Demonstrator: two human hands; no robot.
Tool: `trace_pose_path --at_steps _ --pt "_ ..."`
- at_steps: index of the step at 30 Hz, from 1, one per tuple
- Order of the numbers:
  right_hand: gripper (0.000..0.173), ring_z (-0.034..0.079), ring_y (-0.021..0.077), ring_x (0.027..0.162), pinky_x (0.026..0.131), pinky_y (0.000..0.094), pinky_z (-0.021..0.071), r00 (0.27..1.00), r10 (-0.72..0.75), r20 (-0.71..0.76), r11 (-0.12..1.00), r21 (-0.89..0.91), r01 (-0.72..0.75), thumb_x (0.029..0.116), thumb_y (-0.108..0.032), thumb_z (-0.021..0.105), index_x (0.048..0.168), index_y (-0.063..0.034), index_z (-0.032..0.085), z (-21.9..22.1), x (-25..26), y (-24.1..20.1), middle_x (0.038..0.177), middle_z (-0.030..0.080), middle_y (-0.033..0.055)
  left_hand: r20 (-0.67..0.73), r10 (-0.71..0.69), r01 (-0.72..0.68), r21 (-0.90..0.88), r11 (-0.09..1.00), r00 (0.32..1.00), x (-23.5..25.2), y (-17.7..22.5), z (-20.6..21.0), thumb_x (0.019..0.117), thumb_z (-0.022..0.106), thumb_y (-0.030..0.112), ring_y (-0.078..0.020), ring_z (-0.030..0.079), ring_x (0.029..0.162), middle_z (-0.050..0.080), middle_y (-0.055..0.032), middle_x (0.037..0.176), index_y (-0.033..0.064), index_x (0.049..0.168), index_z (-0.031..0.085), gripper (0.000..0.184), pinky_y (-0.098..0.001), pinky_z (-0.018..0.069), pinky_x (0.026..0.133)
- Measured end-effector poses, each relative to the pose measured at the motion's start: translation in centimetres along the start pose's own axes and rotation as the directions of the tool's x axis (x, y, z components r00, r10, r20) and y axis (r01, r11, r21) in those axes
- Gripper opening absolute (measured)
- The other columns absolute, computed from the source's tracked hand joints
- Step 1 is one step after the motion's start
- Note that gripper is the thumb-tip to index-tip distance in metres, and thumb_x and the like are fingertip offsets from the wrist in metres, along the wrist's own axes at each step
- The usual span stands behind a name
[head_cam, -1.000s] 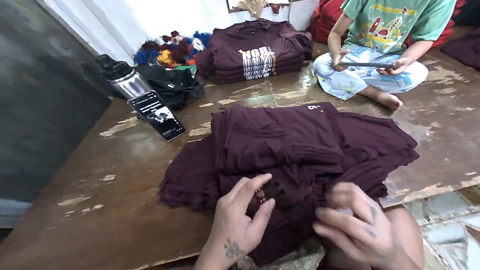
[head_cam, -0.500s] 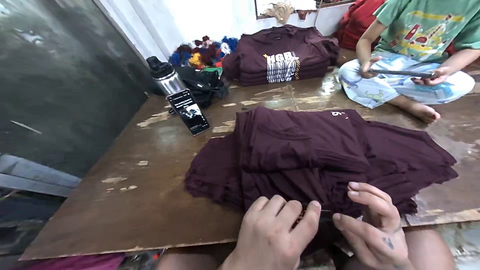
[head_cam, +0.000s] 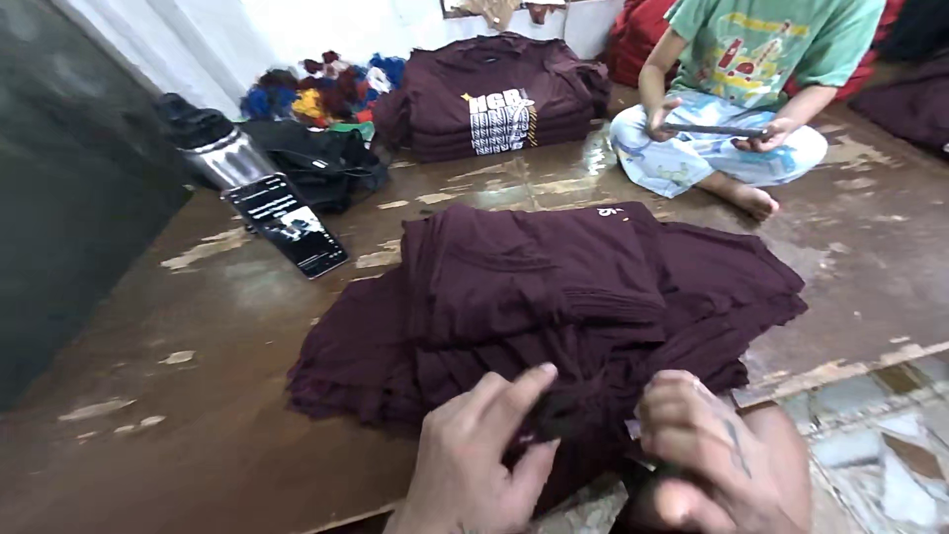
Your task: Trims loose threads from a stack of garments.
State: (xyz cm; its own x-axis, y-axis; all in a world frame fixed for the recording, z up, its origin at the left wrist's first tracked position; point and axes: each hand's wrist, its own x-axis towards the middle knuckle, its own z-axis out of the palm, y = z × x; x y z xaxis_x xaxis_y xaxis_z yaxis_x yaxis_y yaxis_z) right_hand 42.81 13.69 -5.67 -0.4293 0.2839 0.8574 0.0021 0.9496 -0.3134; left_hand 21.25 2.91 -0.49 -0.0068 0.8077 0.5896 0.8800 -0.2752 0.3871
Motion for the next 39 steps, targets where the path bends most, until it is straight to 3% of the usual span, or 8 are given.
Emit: trace_pose_path --at_steps 3,6,10,17,23,26,32,39 --pt "0.06 0.065 0.0084 0.085 0.073 0.0206 0.0542 0.959 0.244 0.145 0.966 0.049 -0.253 0.102 -0.059 0.049 0.119 -0.0038 0.062 0.5 1.2 1.8 0.101 0.067 0.0109 0.137 -0.107 0.13 -0.173 0.976 0.985 1.3 -1.3 0.9 0.0927 0.065 0.031 -0.0118 0.061 0.066 0.069 -0.0075 0.081 0.0036 0.102 0.074 0.031 -0.0283 0.0504 0.058" --pt "0.03 0.062 0.0007 0.079 0.071 0.0158 0.0521 0.899 0.37 0.234 0.773 0.459 -0.437 0.0915 -0.011 0.063 0.117 0.0055 0.062 2.9 2.6 2.6 0.095 0.069 0.0046 0.225 -0.115 0.218 -0.514 0.829 0.967 2.8 -2.4 1.9 0.1014 0.056 0.022 -0.0011 0.059 0.086 0.064 -0.0025 0.092 0.0013 0.089 0.064 0.026 -0.0173 0.0488 0.076" --pt "0.039 0.063 -0.0055 0.083 0.071 0.0148 0.0514 0.869 0.318 0.379 0.297 0.83 -0.471 0.0937 -0.011 0.06 0.129 -0.0208 0.047 3.4 2.7 3.5 0.098 0.068 -0.0153 0.185 -0.472 0.413 -0.797 0.44 0.862 3.7 -2.0 3.1 0.0928 0.056 0.001 0.0066 0.061 0.077 0.065 0.0133 0.086 0.0071 0.107 0.064 0.017 -0.0126 0.0516 0.07" --pt "0.035 0.071 0.0203 0.088 0.078 0.0297 0.0577 0.953 0.236 0.189 0.959 0.114 -0.26 0.0961 -0.028 0.064 0.109 0.0051 0.065 3.3 3.2 1.5 0.099 0.072 0.0178 0.174 -0.512 0.425 -0.798 0.428 0.842 3.4 -1.9 3.6 0.0924 0.055 -0.001 0.0041 0.065 0.08 0.069 0.0124 0.086 0.0058 0.107 0.067 0.02 -0.0153 0.0541 0.074" --pt "0.018 0.072 0.0227 0.069 0.064 0.0331 0.0589 0.902 0.214 0.375 0.976 -0.124 -0.18 0.0965 -0.009 0.057 0.091 -0.0013 0.071 -2.0 2.4 1.5 0.079 0.072 0.0125 0.242 -0.217 0.316 -0.536 0.783 0.946 2.0 -2.5 2.7 0.0961 0.06 0.012 0.0061 0.057 0.071 0.066 0.0084 0.086 -0.0008 0.117 0.066 0.025 -0.0129 0.0493 0.065" --pt "0.023 0.066 0.0195 0.064 0.058 0.0289 0.0538 0.933 0.158 0.324 0.984 -0.135 -0.12 0.0995 -0.012 0.052 0.091 -0.0034 0.07 -2.8 1.4 1.1 0.075 0.067 0.0101 0.252 -0.087 0.117 -0.106 0.987 0.964 2.0 -1.6 1.6 0.0968 0.058 0.031 -0.0182 0.066 0.075 0.071 -0.0102 0.098 0.0013 0.132 0.062 0.046 -0.0365 0.0546 0.062" --pt "0.017 0.063 0.0172 0.068 0.06 0.0252 0.0513 0.978 0.13 0.162 0.983 -0.152 -0.105 0.0955 -0.014 0.057 0.086 -0.006 0.069 -2.2 1.0 -0.4 0.077 0.065 0.0095 0.268 0.303 -0.354 0.17 0.92 0.915 3.7 1.3 -0.2 0.0968 0.052 0.022 -0.0268 0.066 0.07 0.07 -0.0081 0.084 0.0118 0.108 0.075 0.028 -0.0388 0.0477 0.054" --pt "0.015 0.061 0.0165 0.065 0.056 0.0246 0.0484 0.987 0.118 0.106 0.989 -0.103 -0.107 0.0911 -0.011 0.057 0.079 -0.0058 0.064 -1.6 1.4 -0.7 0.071 0.061 0.0086 0.269 0.339 -0.411 0.29 0.864 0.902 3.7 2.0 -0.2 0.0945 0.052 0.013 -0.0256 0.062 0.064 0.068 -0.0073 0.082 0.0112 0.107 0.074 0.025 -0.0374 0.0421 0.051"
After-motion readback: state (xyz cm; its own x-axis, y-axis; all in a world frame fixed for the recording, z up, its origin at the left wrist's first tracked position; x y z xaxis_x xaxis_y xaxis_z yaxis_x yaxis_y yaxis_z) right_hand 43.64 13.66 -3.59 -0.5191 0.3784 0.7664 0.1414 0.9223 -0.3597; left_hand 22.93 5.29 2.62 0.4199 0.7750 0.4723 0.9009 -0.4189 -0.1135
